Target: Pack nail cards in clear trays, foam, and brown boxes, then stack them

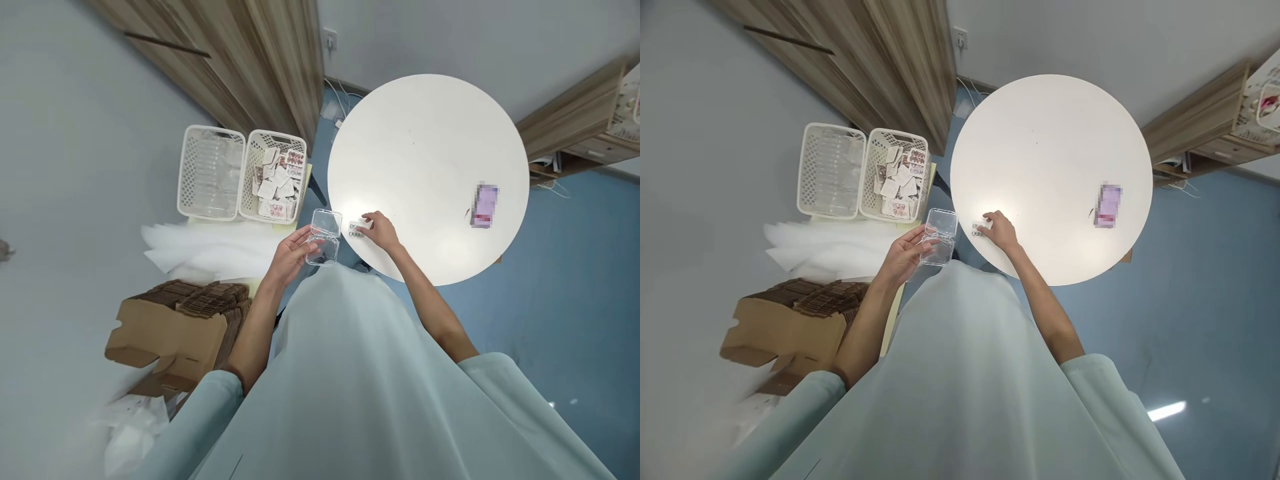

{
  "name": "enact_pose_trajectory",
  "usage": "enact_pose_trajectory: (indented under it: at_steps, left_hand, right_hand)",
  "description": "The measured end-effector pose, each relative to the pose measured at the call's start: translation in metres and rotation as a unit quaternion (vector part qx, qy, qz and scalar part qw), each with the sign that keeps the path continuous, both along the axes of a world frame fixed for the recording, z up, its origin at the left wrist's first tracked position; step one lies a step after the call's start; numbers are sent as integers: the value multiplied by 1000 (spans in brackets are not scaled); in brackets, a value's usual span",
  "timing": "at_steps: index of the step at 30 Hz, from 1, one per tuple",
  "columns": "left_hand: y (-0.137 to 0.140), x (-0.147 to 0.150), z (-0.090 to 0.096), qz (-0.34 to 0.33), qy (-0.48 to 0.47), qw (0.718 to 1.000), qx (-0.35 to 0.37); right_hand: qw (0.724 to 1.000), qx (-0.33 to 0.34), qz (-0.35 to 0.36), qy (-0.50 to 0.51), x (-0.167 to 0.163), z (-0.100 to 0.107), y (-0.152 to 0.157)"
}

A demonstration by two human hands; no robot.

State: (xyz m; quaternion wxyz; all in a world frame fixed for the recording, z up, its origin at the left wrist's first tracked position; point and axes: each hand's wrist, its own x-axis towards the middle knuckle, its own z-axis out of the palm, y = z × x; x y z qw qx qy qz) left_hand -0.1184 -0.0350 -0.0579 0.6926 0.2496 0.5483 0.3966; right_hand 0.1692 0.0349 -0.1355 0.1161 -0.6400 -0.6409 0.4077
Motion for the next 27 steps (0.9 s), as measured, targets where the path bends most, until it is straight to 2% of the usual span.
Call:
enact_pose_trajectory:
  at_steps: [3, 6, 11, 16, 21, 24, 27]
  left_hand:
    - [-8, -14, -5, 35, -4, 999, -8]
    - [-14, -21, -9, 61, -14, 998, -17]
    - [-13, -18, -12, 81, -30, 996, -32]
    - [-5, -6, -11, 74, -57, 995, -40]
    - [6, 11, -13, 44, -79, 995, -51]
    - [13, 26, -14, 29, -94, 994, -57]
    - [20, 44, -13, 6, -112, 992, -60]
  right_hand:
    - [995, -28, 41, -89, -3, -21, 2]
    - [989, -28, 61, -129, -8, -30, 2]
    - [984, -25, 78, -158, -14, -28, 2]
    - [988, -42, 58, -135, -8, -22, -1]
    - [998, -1, -3, -66, 12, 0, -12]
    - [996, 41, -78, -7, 27, 28, -17]
    - [983, 82, -153, 67, 42, 63, -22]
